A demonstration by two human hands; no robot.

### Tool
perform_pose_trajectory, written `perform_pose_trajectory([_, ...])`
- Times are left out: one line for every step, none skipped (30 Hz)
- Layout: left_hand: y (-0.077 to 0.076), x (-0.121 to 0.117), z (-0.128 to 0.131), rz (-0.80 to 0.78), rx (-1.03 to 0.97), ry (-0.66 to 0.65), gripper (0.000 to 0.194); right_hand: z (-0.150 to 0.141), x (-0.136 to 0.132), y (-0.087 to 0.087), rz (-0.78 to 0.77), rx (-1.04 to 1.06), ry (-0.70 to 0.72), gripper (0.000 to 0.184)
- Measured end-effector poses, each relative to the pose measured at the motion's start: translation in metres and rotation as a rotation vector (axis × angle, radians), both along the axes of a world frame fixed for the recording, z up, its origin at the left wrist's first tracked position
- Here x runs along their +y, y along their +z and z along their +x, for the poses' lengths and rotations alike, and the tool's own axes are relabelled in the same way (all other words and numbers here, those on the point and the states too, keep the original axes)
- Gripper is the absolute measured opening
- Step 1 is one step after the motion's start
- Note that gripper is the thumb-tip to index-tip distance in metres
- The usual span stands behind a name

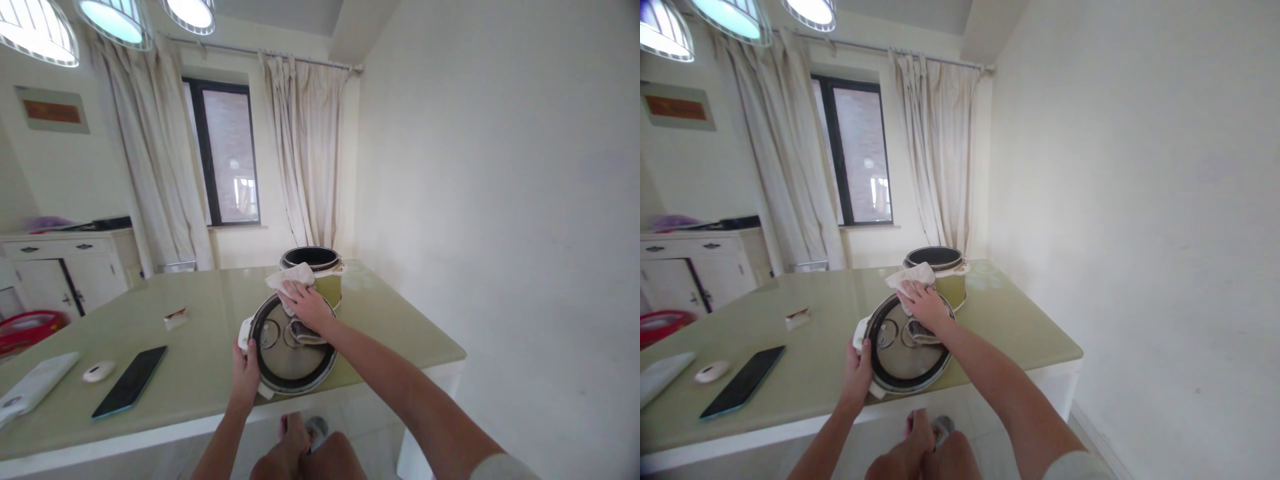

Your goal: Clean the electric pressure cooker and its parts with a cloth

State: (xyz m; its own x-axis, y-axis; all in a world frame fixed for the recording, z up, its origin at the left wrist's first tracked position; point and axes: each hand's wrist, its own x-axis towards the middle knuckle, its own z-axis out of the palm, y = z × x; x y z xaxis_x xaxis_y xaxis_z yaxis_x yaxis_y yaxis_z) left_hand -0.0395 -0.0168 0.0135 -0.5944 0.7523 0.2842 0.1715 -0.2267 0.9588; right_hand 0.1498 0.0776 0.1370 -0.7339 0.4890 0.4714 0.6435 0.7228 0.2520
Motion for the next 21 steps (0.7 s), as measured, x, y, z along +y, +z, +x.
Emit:
perform_pose_trajectory([0.001, 0.000, 0.001, 0.007, 0.004, 0.014, 0.059, 0.011, -0.001, 0.000, -0.010, -0.024, -0.020, 0.051])
perform_pose_trajectory([0.001, 0.001, 0.002, 0.016, 0.008, 0.027, 0.058, 0.020, -0.004, 0.001, -0.027, -0.052, -0.046, 0.049])
perform_pose_trajectory([0.001, 0.002, 0.003, 0.024, 0.013, 0.042, 0.057, 0.029, -0.008, 0.001, -0.048, -0.083, -0.072, 0.047])
perform_pose_trajectory([0.001, 0.004, 0.003, 0.025, 0.018, 0.060, 0.056, 0.036, -0.013, 0.001, -0.071, -0.115, -0.096, 0.045])
perform_pose_trajectory([0.000, 0.006, 0.003, 0.020, 0.022, 0.078, 0.056, 0.042, -0.018, 0.002, -0.094, -0.142, -0.116, 0.044])
perform_pose_trajectory([-0.001, 0.008, 0.003, 0.012, 0.025, 0.095, 0.057, 0.047, -0.022, 0.003, -0.114, -0.163, -0.130, 0.045])
perform_pose_trajectory([-0.003, 0.010, 0.002, 0.004, 0.027, 0.110, 0.059, 0.051, -0.027, 0.004, -0.131, -0.175, -0.144, 0.047])
perform_pose_trajectory([-0.005, 0.011, 0.002, -0.003, 0.028, 0.120, 0.060, 0.053, -0.031, 0.006, -0.145, -0.184, -0.158, 0.048])
perform_pose_trajectory([-0.006, 0.013, 0.001, -0.007, 0.027, 0.124, 0.062, 0.054, -0.036, 0.007, -0.160, -0.193, -0.177, 0.049])
perform_pose_trajectory([-0.007, 0.014, 0.001, -0.008, 0.025, 0.122, 0.063, 0.054, -0.040, 0.008, -0.176, -0.200, -0.200, 0.049])
perform_pose_trajectory([-0.008, 0.015, 0.000, -0.006, 0.023, 0.120, 0.063, 0.054, -0.044, 0.009, -0.192, -0.208, -0.221, 0.050])
perform_pose_trajectory([-0.009, 0.016, 0.000, -0.003, 0.022, 0.119, 0.063, 0.052, -0.049, 0.008, -0.209, -0.219, -0.239, 0.050])
perform_pose_trajectory([-0.009, 0.017, 0.000, 0.003, 0.022, 0.118, 0.063, 0.050, -0.053, 0.006, -0.225, -0.233, -0.250, 0.051])
perform_pose_trajectory([-0.009, 0.017, 0.000, 0.010, 0.021, 0.118, 0.062, 0.047, -0.058, 0.002, -0.245, -0.247, -0.254, 0.051])
perform_pose_trajectory([-0.009, 0.017, 0.000, 0.017, 0.020, 0.119, 0.062, 0.044, -0.063, -0.002, -0.266, -0.254, -0.249, 0.051])
perform_pose_trajectory([-0.008, 0.016, 0.000, 0.023, 0.020, 0.120, 0.061, 0.041, -0.068, -0.008, -0.284, -0.253, -0.234, 0.052])
perform_pose_trajectory([-0.008, 0.016, 0.001, 0.027, 0.019, 0.120, 0.060, 0.038, -0.073, -0.015, -0.294, -0.244, -0.212, 0.053])
perform_pose_trajectory([-0.008, 0.015, 0.001, 0.029, 0.018, 0.119, 0.059, 0.034, -0.078, -0.021, -0.296, -0.229, -0.188, 0.055])
perform_pose_trajectory([-0.008, 0.015, 0.001, 0.030, 0.018, 0.119, 0.058, 0.031, -0.082, -0.028, -0.290, -0.210, -0.162, 0.056])
perform_pose_trajectory([-0.008, 0.015, 0.001, 0.032, 0.017, 0.120, 0.057, 0.027, -0.085, -0.033, -0.281, -0.191, -0.136, 0.057])
perform_pose_trajectory([-0.009, 0.014, 0.001, 0.032, 0.016, 0.119, 0.056, 0.023, -0.087, -0.038, -0.274, -0.178, -0.112, 0.058])
